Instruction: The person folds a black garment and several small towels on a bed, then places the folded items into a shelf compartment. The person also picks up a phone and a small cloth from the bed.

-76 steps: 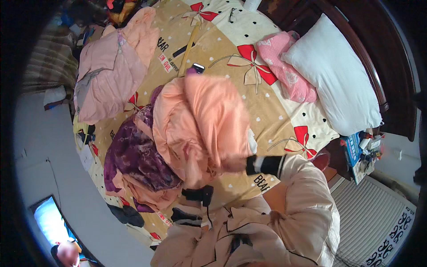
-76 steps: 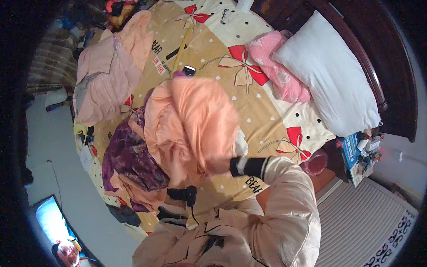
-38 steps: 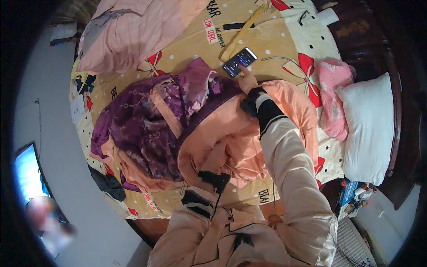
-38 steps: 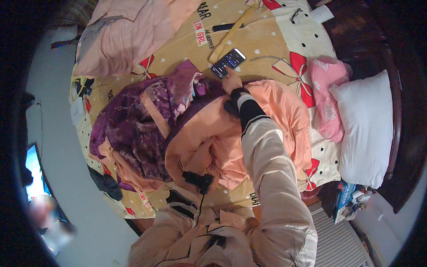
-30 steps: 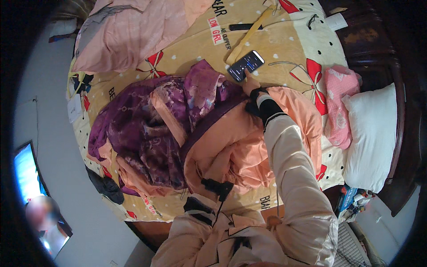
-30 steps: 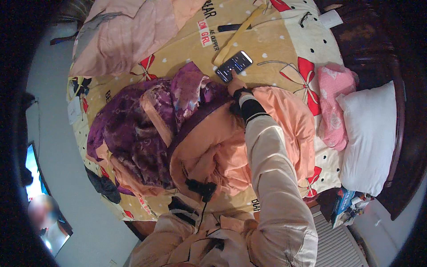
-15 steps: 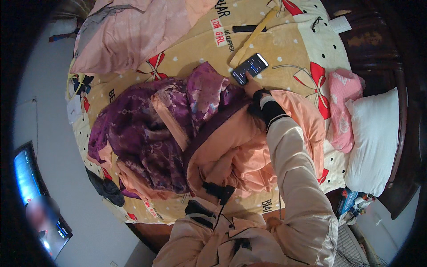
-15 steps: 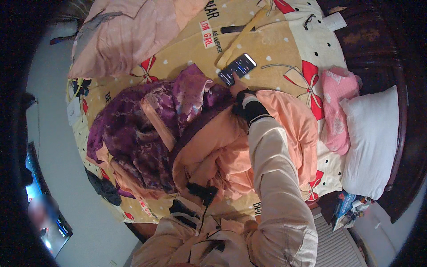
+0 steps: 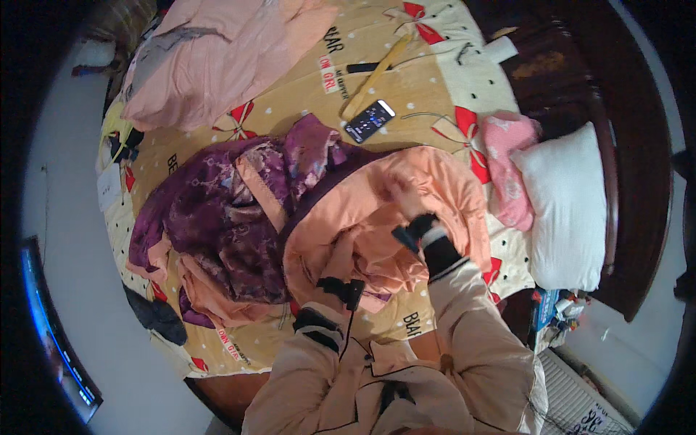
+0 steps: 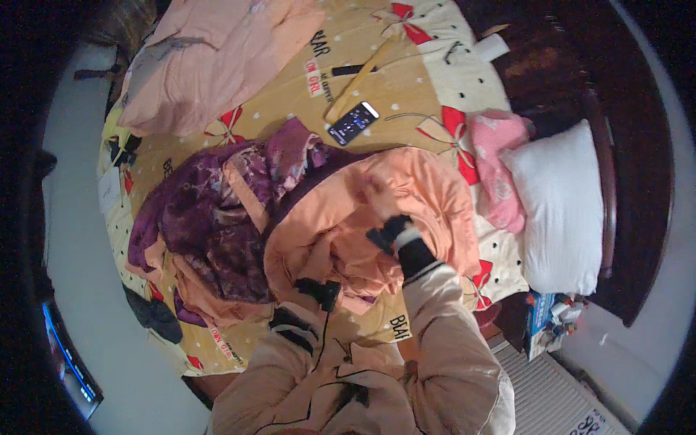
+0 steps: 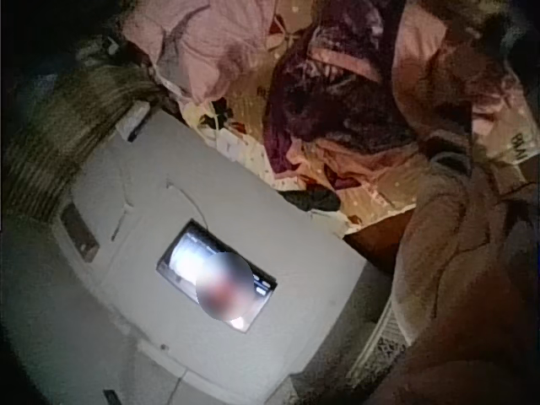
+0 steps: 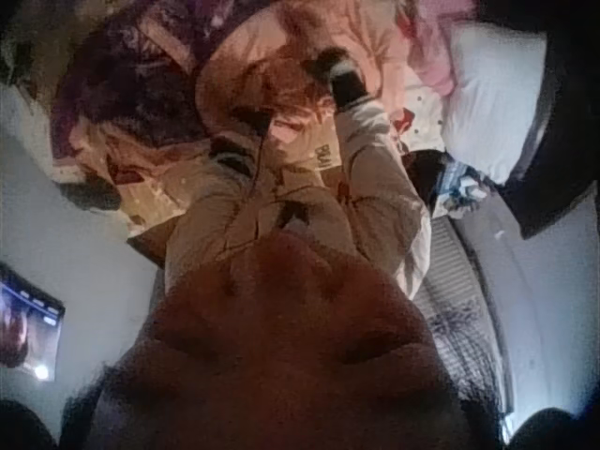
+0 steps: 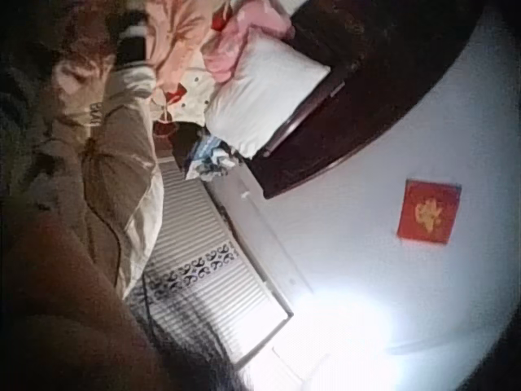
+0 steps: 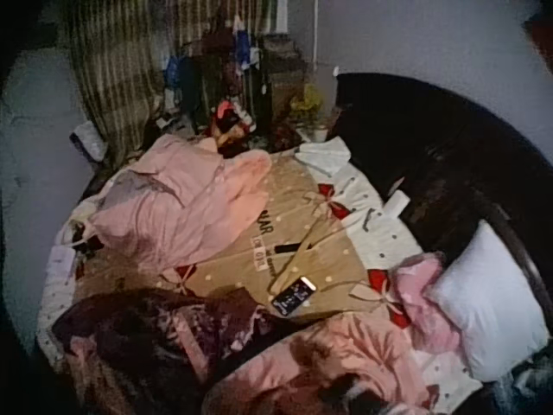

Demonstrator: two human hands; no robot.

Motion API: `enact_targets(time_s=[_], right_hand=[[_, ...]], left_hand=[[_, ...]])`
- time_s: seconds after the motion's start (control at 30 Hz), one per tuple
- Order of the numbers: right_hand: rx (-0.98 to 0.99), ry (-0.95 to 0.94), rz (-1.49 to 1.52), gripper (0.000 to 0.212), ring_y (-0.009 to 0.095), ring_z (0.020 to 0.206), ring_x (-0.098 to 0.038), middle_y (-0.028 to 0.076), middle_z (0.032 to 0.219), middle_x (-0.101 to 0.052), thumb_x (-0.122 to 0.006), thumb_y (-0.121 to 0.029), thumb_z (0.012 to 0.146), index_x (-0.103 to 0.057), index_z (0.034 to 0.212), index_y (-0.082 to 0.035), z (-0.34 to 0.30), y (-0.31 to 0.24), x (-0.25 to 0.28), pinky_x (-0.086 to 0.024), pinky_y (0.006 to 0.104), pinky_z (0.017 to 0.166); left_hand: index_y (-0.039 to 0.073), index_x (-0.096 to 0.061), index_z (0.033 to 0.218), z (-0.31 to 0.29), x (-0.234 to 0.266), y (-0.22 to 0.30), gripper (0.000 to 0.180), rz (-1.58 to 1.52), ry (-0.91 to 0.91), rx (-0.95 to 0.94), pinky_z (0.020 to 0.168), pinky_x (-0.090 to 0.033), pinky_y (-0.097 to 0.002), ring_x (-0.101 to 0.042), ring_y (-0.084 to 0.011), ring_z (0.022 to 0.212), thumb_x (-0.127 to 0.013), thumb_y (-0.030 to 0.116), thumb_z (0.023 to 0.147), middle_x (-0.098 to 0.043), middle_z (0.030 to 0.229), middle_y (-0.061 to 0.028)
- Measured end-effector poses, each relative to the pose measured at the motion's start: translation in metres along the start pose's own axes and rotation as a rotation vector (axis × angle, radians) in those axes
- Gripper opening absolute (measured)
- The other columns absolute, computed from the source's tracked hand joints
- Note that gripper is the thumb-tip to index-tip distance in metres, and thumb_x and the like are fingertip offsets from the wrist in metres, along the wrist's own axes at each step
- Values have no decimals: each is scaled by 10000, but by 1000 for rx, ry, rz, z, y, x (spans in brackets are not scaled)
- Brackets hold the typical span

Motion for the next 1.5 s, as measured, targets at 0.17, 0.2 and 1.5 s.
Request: enact_targets(time_s=[0.17,0.2,1.5], right_hand=[[-285,47,171,259,123,737,-554,50,862,-607,-516,-186,884,-586,1025,19,-149,15,9,-472,256,668],[-338,65,116,245,119,711,-552,52,834,-609,-513,-185,881,-592,990,20,-174,19,13,-470,253,645],[-866,1490,-500,530,389,1131,-364,171,1261,-354,-705,-267,674,-506,1156,-172,-711,156,763,-367,438,934]], left_hand=[[126,-517,881,-29,-15,-19,251,-180,-139,-152,479,-423,-280,-518,-159,615,-507,376,870,-526,760,-58],[120,-511,960,-45,-16,-28,276,-170,-232,-131,536,-459,-295,-541,-176,694,-498,383,877,-538,849,-82],[12,-505,1113,-129,-475,-402,326,776,-550,25,816,-448,-288,-557,-213,950,-511,242,881,-559,1059,-99]])
Point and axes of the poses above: each hand's wrist, its own z-axis towards the middle knuckle, its own x-axis out of the back of the hand, y = z × x, the point moved 6 cm from there along z, towards the middle knuckle
